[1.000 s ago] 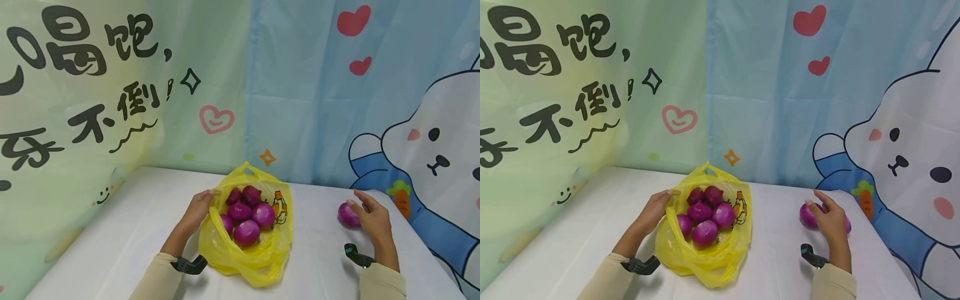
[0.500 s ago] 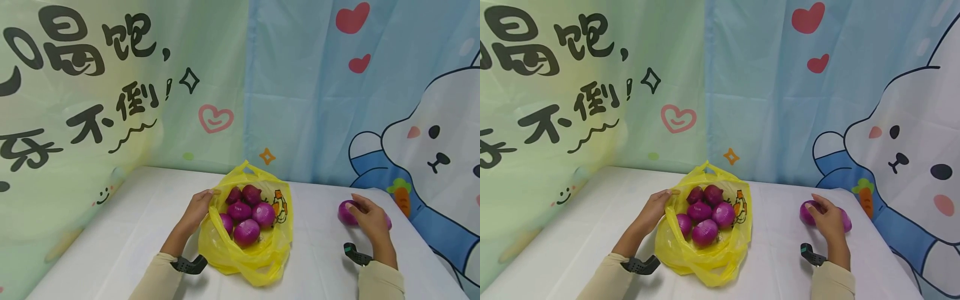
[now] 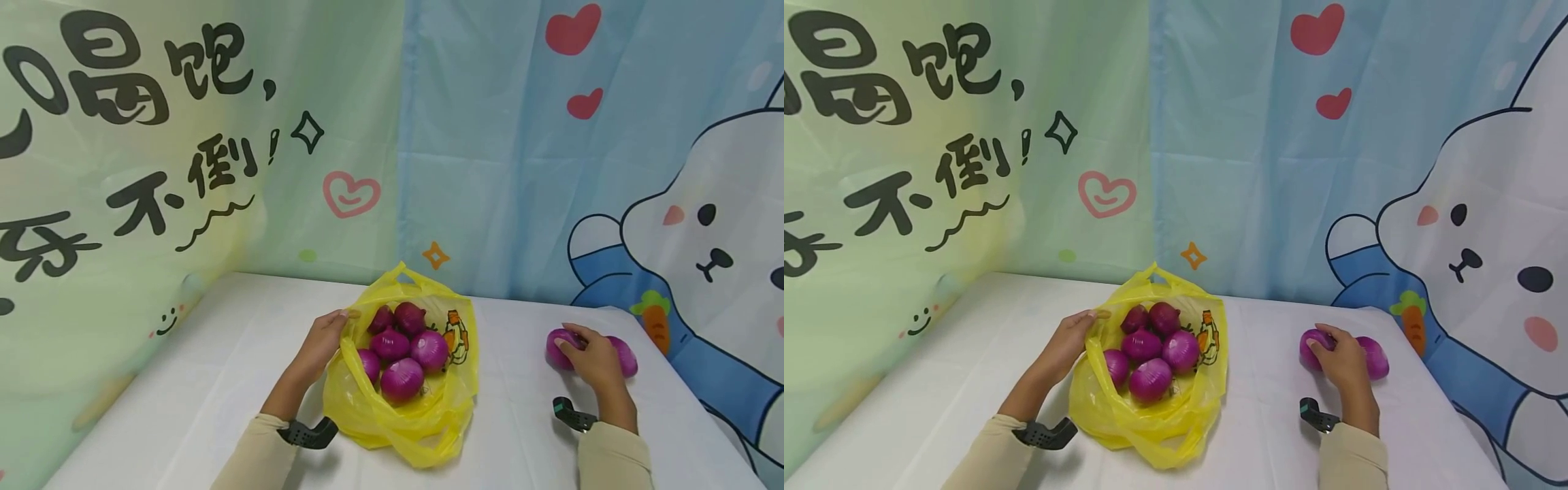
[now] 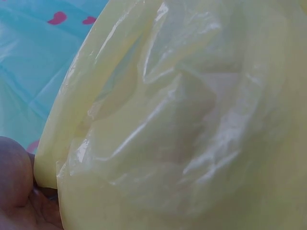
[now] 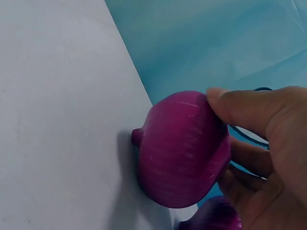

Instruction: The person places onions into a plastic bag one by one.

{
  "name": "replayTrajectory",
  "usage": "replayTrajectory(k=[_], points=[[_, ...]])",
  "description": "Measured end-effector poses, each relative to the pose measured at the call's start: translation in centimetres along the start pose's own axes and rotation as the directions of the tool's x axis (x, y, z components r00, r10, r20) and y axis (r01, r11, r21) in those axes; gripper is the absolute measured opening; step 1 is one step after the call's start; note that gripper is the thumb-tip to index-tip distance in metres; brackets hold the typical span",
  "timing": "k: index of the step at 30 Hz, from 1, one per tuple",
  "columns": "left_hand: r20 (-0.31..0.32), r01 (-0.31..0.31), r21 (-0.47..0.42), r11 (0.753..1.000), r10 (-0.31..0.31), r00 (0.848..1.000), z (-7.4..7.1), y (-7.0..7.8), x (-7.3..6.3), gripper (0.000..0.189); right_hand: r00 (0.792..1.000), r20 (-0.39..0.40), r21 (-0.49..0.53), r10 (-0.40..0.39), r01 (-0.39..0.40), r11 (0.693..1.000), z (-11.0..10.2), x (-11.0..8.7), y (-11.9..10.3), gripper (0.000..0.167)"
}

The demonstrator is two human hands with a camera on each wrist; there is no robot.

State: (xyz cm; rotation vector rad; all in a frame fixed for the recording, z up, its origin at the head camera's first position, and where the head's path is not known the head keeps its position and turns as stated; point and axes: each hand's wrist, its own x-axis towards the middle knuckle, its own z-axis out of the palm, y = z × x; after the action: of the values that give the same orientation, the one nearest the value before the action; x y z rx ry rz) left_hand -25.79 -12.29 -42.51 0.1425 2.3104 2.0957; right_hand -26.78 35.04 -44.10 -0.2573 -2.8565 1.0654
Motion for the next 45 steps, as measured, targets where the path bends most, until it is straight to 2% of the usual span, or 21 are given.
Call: replayTrajectory(k=[6,9,14,21,28,33,38,41,45], points=[[-0.009,0.004,-0.012,1.000,-0.005,1.000,0.1,0.1,-0.1,0.039,0.995,0.101,-0.028,-0.022,0.025,0.999,0.6,0.2,-0.5,0.071],[-0.008,0.008,-0.011,1.000,-0.008,1.000,0.2,0.1,0.0,0.039,0.992,0.118,-0.045,-0.052,0.058,0.997,1.0,0.3,-0.8,0.074],[-0.010,0.011,0.005,1.000,-0.010,1.000,0.1,0.1,0.1,0.041,0.989,0.110,-0.066,-0.097,0.104,0.992,1.8,0.5,-1.3,0.071],[-0.002,0.006,-0.003,1.000,-0.006,1.000,0.2,0.0,0.0,0.041,0.988,0.096,-0.077,-0.121,0.128,0.989,2.3,0.4,-1.8,0.068],[-0.008,0.011,0.012,1.000,-0.011,1.000,0.2,0.1,0.0,0.040,0.977,0.040,-0.072,-0.209,0.212,0.975,3.0,0.4,-3.0,0.063],[0.001,0.001,0.020,1.000,-0.001,1.000,0.2,0.0,0.0,0.042,0.975,-0.014,-0.007,-0.220,0.219,0.976,2.8,0.2,-4.6,0.066],[0.008,0.011,0.024,1.000,-0.011,1.000,0.2,0.1,0.1,0.044,0.966,-0.102,0.085,-0.239,0.248,0.965,2.7,-0.3,-6.7,0.068],[0.012,0.013,0.023,1.000,-0.014,1.000,0.2,0.0,0.1,0.044,0.957,-0.139,0.158,-0.256,0.276,0.948,2.9,-0.8,-8.2,0.067],[0.006,0.014,0.037,0.999,-0.014,1.000,0.3,0.1,-0.1,0.044,0.949,-0.131,0.260,-0.287,0.312,0.914,3.6,-1.5,-10.4,0.066]])
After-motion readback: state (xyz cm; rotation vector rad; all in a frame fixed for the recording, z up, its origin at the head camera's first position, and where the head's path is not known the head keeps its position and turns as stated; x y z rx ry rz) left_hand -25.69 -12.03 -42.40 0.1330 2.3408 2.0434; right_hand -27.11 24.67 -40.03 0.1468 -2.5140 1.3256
